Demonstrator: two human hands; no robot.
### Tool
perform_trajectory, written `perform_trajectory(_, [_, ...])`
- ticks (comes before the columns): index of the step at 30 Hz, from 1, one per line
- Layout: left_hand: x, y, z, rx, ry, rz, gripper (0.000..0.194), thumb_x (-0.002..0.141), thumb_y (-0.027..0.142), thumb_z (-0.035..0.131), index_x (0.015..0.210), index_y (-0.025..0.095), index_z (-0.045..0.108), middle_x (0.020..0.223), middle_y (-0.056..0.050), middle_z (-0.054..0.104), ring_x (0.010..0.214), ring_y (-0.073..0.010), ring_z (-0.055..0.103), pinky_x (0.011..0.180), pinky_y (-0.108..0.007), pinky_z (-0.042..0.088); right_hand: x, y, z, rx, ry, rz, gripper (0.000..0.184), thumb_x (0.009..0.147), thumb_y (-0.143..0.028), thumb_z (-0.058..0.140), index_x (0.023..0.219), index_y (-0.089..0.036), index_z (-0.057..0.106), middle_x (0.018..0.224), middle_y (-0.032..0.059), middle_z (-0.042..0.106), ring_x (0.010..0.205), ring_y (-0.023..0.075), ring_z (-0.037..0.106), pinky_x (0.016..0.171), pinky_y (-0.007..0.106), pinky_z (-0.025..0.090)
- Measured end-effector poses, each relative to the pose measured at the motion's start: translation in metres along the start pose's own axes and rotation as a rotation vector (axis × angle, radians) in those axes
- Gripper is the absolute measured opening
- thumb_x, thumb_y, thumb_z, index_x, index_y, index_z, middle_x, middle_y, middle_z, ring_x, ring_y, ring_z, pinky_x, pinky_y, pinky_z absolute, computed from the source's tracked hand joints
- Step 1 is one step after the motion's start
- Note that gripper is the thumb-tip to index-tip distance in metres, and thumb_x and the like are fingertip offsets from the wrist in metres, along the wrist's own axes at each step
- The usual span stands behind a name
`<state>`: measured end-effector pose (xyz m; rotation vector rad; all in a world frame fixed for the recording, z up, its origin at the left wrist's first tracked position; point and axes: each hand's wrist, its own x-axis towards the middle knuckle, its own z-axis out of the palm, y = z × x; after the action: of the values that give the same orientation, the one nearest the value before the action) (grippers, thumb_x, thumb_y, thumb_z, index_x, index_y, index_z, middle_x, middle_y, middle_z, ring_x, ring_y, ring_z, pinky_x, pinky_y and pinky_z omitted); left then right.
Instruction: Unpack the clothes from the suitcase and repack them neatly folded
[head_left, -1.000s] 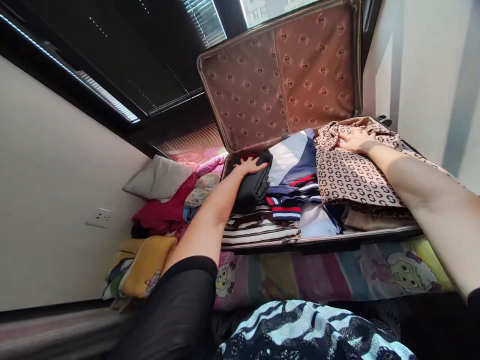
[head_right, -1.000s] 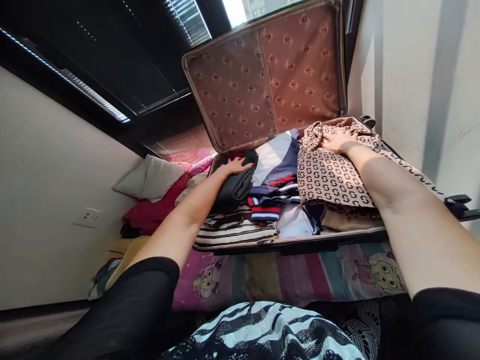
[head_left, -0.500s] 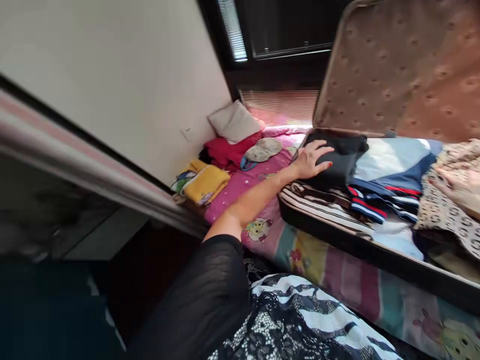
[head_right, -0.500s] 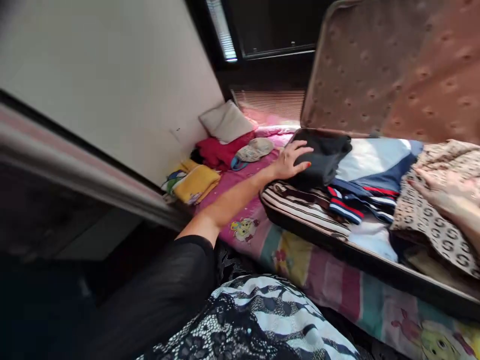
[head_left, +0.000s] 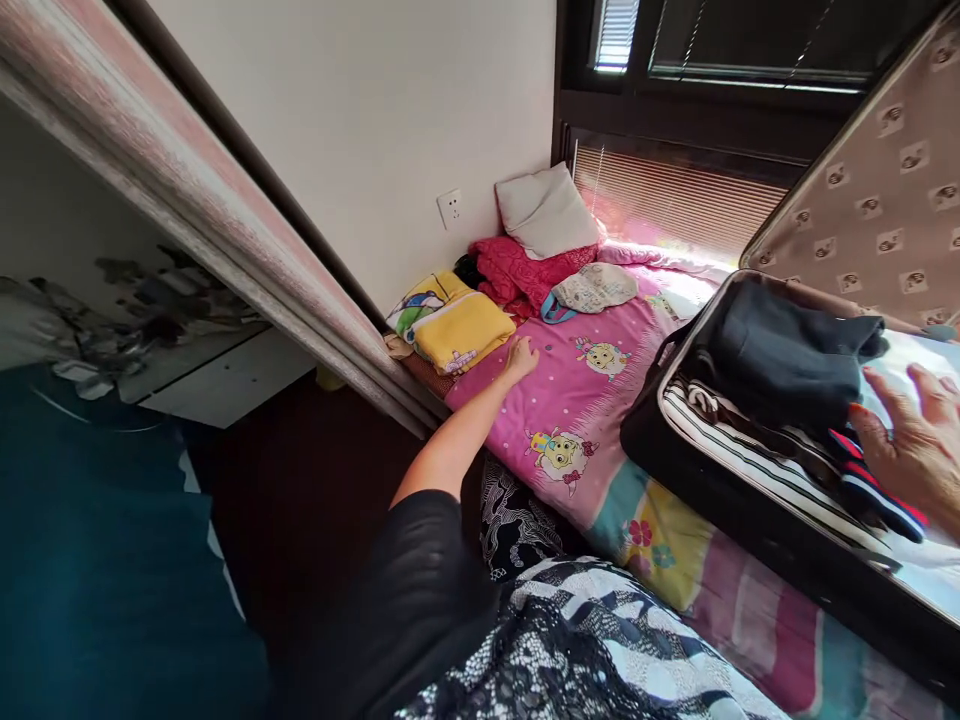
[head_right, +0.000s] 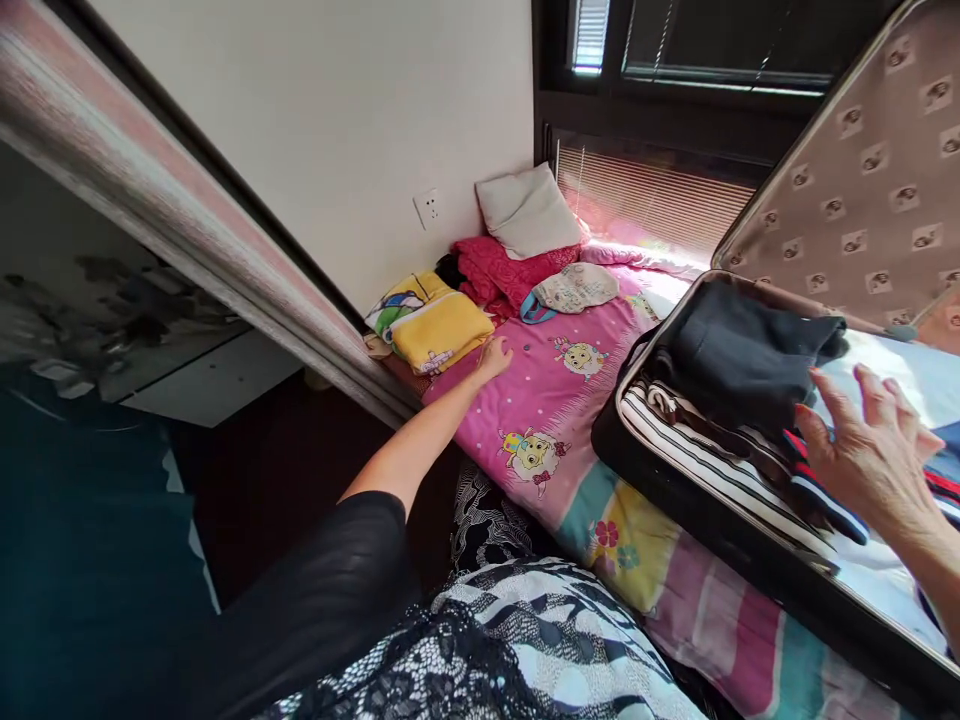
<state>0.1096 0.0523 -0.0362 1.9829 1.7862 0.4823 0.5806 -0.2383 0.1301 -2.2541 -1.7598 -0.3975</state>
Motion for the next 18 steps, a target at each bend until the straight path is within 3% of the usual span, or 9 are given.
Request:
perform_trajectory(2, [0.031,0.011,0.009,-0.023,0.005,0.016,0.046,0.102,0.016,0.054,0.148,0.009,0.06,0.152,-0.023,0.061,0.15,-0.0289,0.052,0.128,-0.04,0.037,0.019,-0.027,-0.009,0.073,-0.036,-0.025,0.073,0.105,-0.066,0.029,0.169,-0.035,0.047,0.18,0.0159,0.03,0.168,0.0441,0.021,0.125,0.073,0.03])
perform_trajectory(5, [0.076,0.03,0.021,-0.061,0.0,0.033,0.051,0.103,0.017,0.054,0.154,0.008,0.055,0.156,-0.025,0.056,0.15,-0.03,0.052,0.128,-0.039,0.038,0.06,-0.059,-0.019,0.066,-0.015,-0.014,0.078,0.107,-0.069,0.024,0.169,-0.03,0.048,0.181,0.0142,0.026,0.169,0.0435,0.019,0.132,0.068,0.022])
perform_trajectory(7, [0.103,0.043,0.03,-0.079,-0.001,0.038,0.056,0.103,0.018,0.056,0.157,0.007,0.05,0.159,-0.026,0.052,0.153,-0.0318,0.049,0.13,-0.042,0.036,0.084,-0.072,-0.01,0.032,-0.081,0.027,0.084,0.105,-0.076,0.024,0.169,-0.029,0.049,0.182,0.0146,0.025,0.167,0.0464,0.021,0.132,0.07,0.022])
perform_trajectory(8, [0.114,0.05,0.035,-0.088,0.001,0.041,0.059,0.102,0.019,0.058,0.159,0.007,0.048,0.16,-0.027,0.05,0.155,-0.0332,0.046,0.132,-0.044,0.034,0.092,-0.076,0.001,0.021,-0.172,0.058,0.086,0.103,-0.078,0.023,0.169,-0.03,0.05,0.181,0.0148,0.027,0.166,0.0483,0.024,0.129,0.074,0.024])
perform_trajectory(10, [0.135,0.062,0.046,-0.111,0.015,0.058,0.068,0.099,0.022,0.066,0.162,0.009,0.045,0.167,-0.028,0.043,0.162,-0.0373,0.037,0.134,-0.052,0.029,0.099,-0.079,0.03,0.013,-0.394,0.119,0.086,0.101,-0.078,0.018,0.168,-0.034,0.05,0.179,0.015,0.032,0.163,0.05,0.03,0.123,0.08,0.029])
perform_trajectory(12, [0.152,0.074,0.057,-0.134,0.009,0.098,0.078,0.092,0.027,0.078,0.162,0.015,0.048,0.174,-0.027,0.033,0.167,-0.0427,0.024,0.134,-0.061,0.028,0.096,-0.075,0.059,0.01,-0.508,0.141,0.084,0.102,-0.075,0.013,0.168,-0.037,0.049,0.179,0.0142,0.033,0.163,0.0487,0.032,0.12,0.081,0.033])
perform_trajectory(15, [0.175,0.09,0.073,-0.135,-0.033,0.175,0.079,0.085,0.032,0.088,0.156,0.019,0.057,0.179,-0.023,0.026,0.17,-0.0481,0.007,0.133,-0.072,0.02,0.087,-0.062,0.083,-0.002,-0.472,0.114,0.083,0.102,-0.073,0.012,0.167,-0.039,0.051,0.18,0.0133,0.032,0.162,0.0483,0.035,0.117,0.077,0.039])
perform_trajectory(18, [0.194,0.102,0.086,-0.091,-0.051,0.092,0.056,0.096,0.028,0.077,0.149,0.02,0.065,0.177,-0.021,0.033,0.169,-0.0484,0.01,0.13,-0.079,0.014,0.081,-0.053,0.087,-0.021,-0.431,0.06,0.076,0.106,-0.069,0.017,0.166,-0.04,0.053,0.177,0.0116,0.038,0.159,0.0467,0.042,0.117,0.074,0.044])
